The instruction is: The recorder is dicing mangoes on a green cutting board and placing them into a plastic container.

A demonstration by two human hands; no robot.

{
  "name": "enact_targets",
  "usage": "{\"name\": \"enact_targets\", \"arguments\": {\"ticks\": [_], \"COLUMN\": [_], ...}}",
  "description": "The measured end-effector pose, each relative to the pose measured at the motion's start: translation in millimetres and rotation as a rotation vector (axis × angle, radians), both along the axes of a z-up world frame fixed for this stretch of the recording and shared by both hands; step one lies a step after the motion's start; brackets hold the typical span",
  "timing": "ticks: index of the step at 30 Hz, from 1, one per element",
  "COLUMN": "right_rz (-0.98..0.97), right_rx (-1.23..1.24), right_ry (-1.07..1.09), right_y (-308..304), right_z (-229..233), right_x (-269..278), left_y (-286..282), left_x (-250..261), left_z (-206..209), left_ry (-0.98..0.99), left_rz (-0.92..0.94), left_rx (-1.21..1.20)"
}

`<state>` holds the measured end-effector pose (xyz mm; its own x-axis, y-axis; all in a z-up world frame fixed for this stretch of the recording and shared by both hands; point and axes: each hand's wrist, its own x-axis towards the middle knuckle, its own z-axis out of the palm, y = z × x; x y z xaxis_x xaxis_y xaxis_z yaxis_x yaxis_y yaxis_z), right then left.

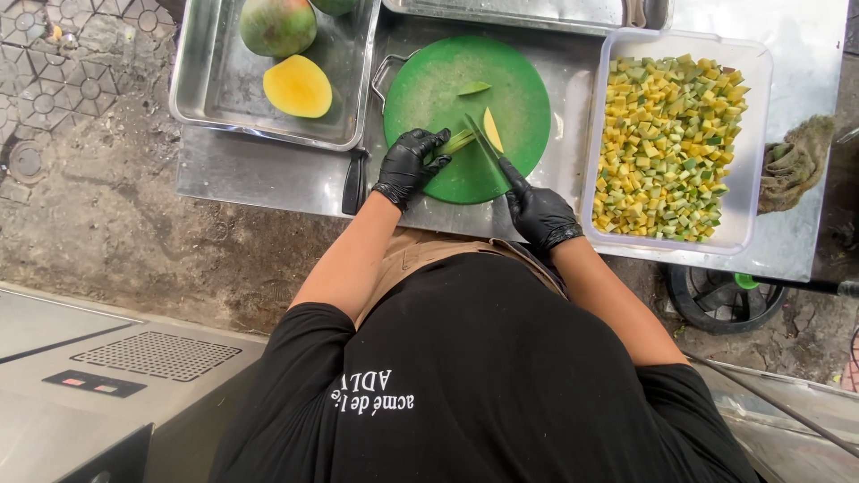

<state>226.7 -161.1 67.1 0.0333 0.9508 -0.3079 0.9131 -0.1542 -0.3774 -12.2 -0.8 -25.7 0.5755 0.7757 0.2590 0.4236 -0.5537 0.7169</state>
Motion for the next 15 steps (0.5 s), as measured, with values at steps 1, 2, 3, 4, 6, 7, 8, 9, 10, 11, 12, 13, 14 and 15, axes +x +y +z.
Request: {"name": "enact_targets", "arguments": {"ticks": [1, 2, 3, 4, 6, 7, 8, 9, 10, 11, 12, 13, 14, 15], "right_rz": [0.0, -0.016, -0.032, -0.031, -0.008, -0.008, 0.015, 0.037, 0.041, 0.056, 0.068, 0.069, 0.081, 0.092], "right_rx": [0.0, -0.021, -0.042, -0.045, -0.086, -0.085, -0.106, -0.127, -0.126, -0.149, -0.179, -0.185, -0.187, -0.188], "right_ry": [-0.003, -0.006, -0.01, -0.011, -0.045, -0.046, -0.07, -0.095, -0.096, -0.11, -0.123, -0.125, -0.13, -0.134], "right_y": [-1.3, 0.0, 1.4, -1.4, -4.9, -3.9, -1.5, 0.9, 7.6, 13.8, 15.4, 14.1, 19.8, 25.5], "right_z": [6.4, 13.1, 19.6, 24.7, 35.1, 28.9, 23.2, 17.6, 16.3, 14.8, 12.7, 9.9, 7.5, 5.3], "right_x": [-0.4, -1.6, -2.9, -6.1, -11.6, -12.1, -12.2, -12.5, -13.9, -15.4, -16.7, -14.6, -13.0, -11.6], "left_y": [-2.1, -2.2, -2.3, -5.4, -9.0, -9.2, -7.8, -6.6, -3.2, -0.2, -1.9, -7.1, -5.7, -4.4], "left_x": [0.3, -0.7, -1.9, -1.0, 2.0, 2.6, 3.8, 4.8, 4.8, 4.8, 5.6, 6.5, 5.6, 4.6], "left_z": [4.9, 10.7, 16.3, 15.4, 14.4, 11.6, 9.3, 7.1, 1.7, -4.1, -11.6, -10.2, -6.5, -2.7], "left_ry": [-0.003, -0.025, -0.047, -0.049, -0.071, -0.072, -0.023, 0.026, 0.025, -0.007, -0.039, -0.041, -0.018, 0.005], "left_rz": [0.0, -0.024, -0.047, -0.046, 0.025, 0.026, 0.042, 0.058, 0.062, 0.058, 0.05, 0.051, 0.059, 0.068], "left_rx": [0.0, 0.016, 0.032, 0.029, 0.146, 0.147, 0.118, 0.088, 0.089, 0.129, 0.163, 0.157, 0.146, 0.135]}}
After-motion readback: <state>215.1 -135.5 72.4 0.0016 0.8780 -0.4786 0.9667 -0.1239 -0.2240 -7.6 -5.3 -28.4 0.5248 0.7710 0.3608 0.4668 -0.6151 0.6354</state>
